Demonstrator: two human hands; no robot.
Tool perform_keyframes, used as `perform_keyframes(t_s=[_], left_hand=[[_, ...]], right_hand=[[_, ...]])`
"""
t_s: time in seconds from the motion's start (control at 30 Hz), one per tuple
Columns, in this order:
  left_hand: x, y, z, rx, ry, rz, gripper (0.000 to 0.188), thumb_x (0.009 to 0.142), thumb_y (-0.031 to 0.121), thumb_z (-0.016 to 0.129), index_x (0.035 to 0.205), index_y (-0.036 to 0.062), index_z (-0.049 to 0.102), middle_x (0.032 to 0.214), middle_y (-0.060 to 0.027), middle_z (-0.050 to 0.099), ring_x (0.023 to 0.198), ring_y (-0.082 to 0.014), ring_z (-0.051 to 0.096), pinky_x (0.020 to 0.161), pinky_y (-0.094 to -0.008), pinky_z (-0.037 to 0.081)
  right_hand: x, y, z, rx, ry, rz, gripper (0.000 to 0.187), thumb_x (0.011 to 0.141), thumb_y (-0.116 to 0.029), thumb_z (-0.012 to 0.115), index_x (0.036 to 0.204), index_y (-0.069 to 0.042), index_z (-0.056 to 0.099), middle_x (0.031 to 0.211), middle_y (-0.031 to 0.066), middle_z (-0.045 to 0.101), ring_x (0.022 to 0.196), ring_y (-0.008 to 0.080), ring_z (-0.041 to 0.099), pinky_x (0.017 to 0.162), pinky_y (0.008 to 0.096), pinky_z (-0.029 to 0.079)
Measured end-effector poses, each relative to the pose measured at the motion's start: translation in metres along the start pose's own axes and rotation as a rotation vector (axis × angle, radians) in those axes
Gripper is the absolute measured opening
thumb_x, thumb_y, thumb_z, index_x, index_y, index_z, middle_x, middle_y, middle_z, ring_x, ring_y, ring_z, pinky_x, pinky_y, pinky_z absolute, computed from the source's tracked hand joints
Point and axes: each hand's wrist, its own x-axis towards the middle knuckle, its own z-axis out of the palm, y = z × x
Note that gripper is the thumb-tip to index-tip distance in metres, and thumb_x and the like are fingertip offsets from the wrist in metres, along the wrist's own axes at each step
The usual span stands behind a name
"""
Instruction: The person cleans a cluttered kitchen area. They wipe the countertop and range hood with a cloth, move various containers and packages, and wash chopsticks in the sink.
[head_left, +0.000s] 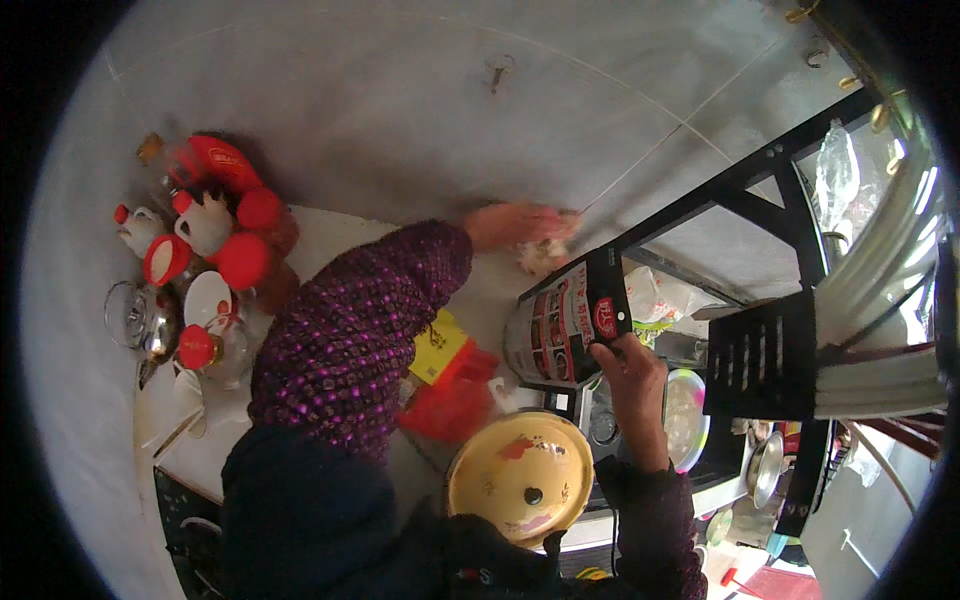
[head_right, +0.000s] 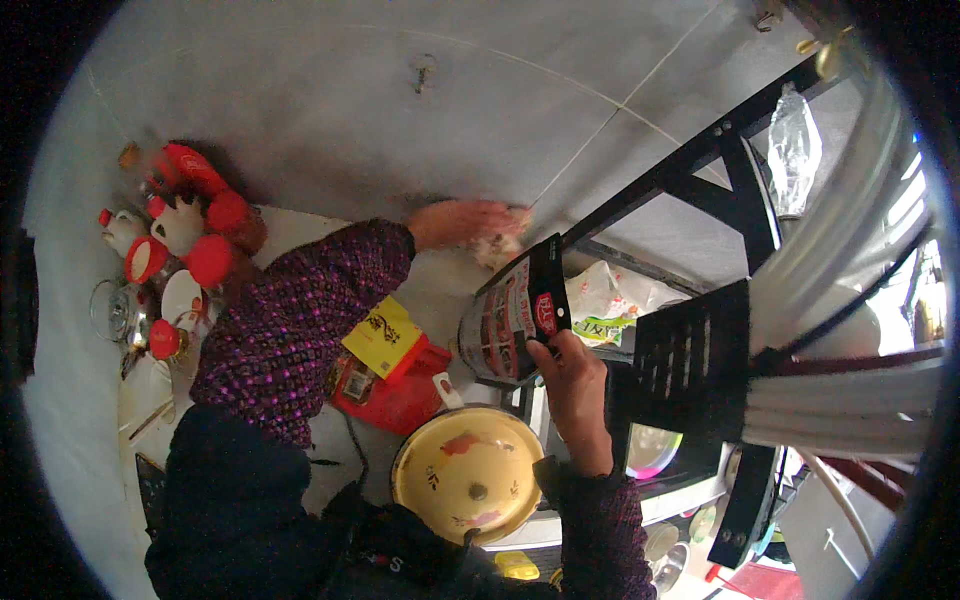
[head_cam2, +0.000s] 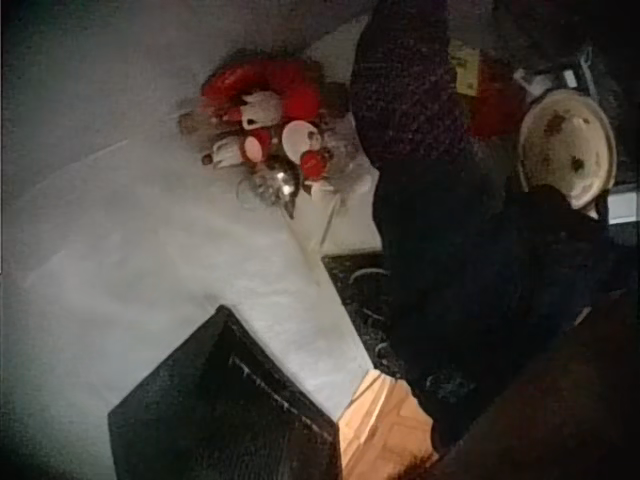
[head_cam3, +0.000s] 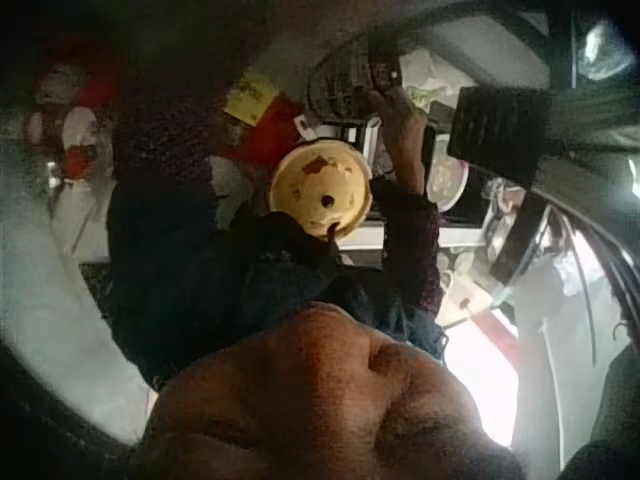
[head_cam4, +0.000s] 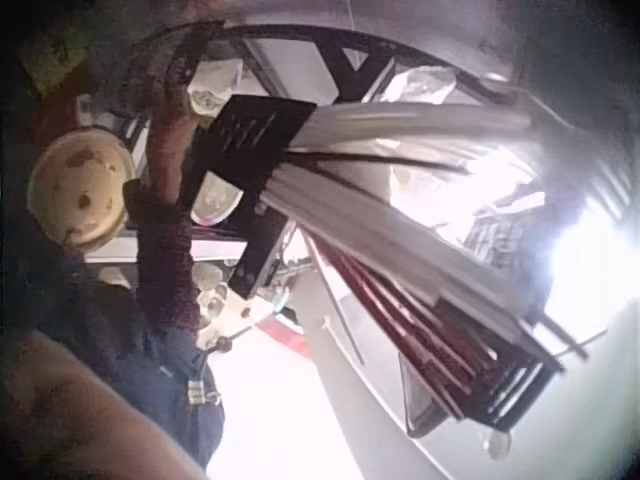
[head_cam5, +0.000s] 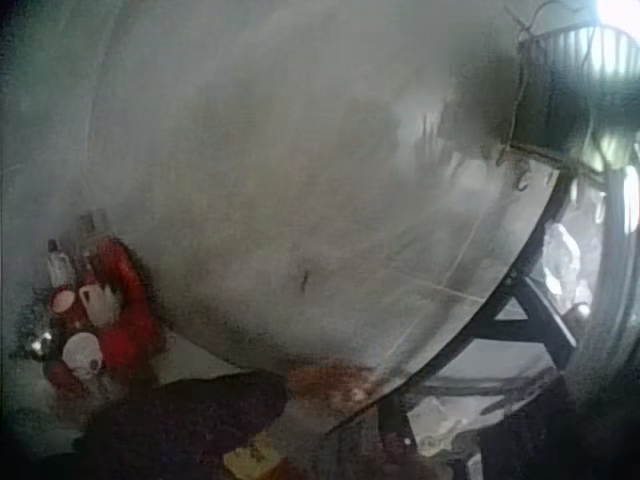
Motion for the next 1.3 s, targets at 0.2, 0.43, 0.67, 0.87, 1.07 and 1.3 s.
perform_keyframes(t_s=[0.2,0.43,0.67,0.87,1.07,1.3], left_hand=[[-0.04,0.046,0.053,-0.692,-0.154,-0.07,0.047,0.085,0.011,0.053,0.131,0.0054,0.045,0.131,-0.0035,0.046,0.127,-0.0192,0.041,0.102,-0.0309,0.041],[-0.059,0.024,-0.034,-0.693,-0.266,-0.297,0.024,0.084,0.014,0.056,0.106,0.004,0.059,0.104,-0.0093,0.06,0.097,-0.0296,0.06,0.083,-0.0392,0.049],[-0.11,0.003,-0.108,-1.724,0.157,-1.618,0.045,0.087,0.008,0.058,0.13,0.0013,0.046,0.113,-0.0083,0.059,0.094,-0.0201,0.06,0.08,-0.0336,0.051],[-0.1,0.017,-0.165,-2.092,0.453,-1.735,0.055,0.09,0.007,0.055,0.14,0.0034,0.033,0.116,-0.0089,0.058,0.097,-0.0169,0.06,0.076,-0.0312,0.053],[-0.04,0.028,-0.235,-2.208,0.386,-1.439,0.043,0.09,0.008,0.055,0.132,0.0066,0.044,0.117,-0.0056,0.057,0.1,-0.0131,0.059,0.082,-0.031,0.053],[0.074,0.13,-0.319,-2.522,-0.01,-1.033,0.043,0.088,0.005,0.055,0.13,0.003,0.044,0.119,-0.0071,0.057,0.104,-0.0145,0.058,0.086,-0.0288,0.051]], right_hand=[[-0.008,0.008,-0.004,0.024,0.01,0.038,0.023,0.084,-0.018,0.07,0.082,0.0,0.057,0.071,0.0163,0.06,0.058,0.0255,0.059,0.055,0.0329,0.047],[-0.011,0.006,-0.002,0.052,0.039,0.087,0.022,0.083,-0.019,0.072,0.082,-0.001,0.059,0.063,0.0109,0.06,0.056,0.0147,0.057,0.054,0.0294,0.045],[-0.002,0.002,-0.003,0.195,-0.119,-0.084,0.04,0.08,-0.009,0.071,0.117,-0.005,0.056,0.096,0.0081,0.065,0.07,0.0132,0.06,0.064,0.0294,0.05],[-0.023,-0.001,-0.019,0.225,-0.062,-0.108,0.058,0.078,-0.007,0.072,0.132,-0.009,0.049,0.116,0.0107,0.06,0.083,0.0188,0.063,0.072,0.0305,0.051],[-0.077,0.006,-0.053,0.227,0.023,-0.042,0.059,0.078,-0.001,0.07,0.133,-0.009,0.05,0.122,0.0095,0.057,0.095,0.0183,0.062,0.076,0.0293,0.05],[-0.154,0.012,-0.081,0.98,0.016,0.102,0.063,0.083,-0.005,0.07,0.14,-0.009,0.042,0.131,0.0085,0.05,0.104,0.0155,0.057,0.086,0.029,0.049]])
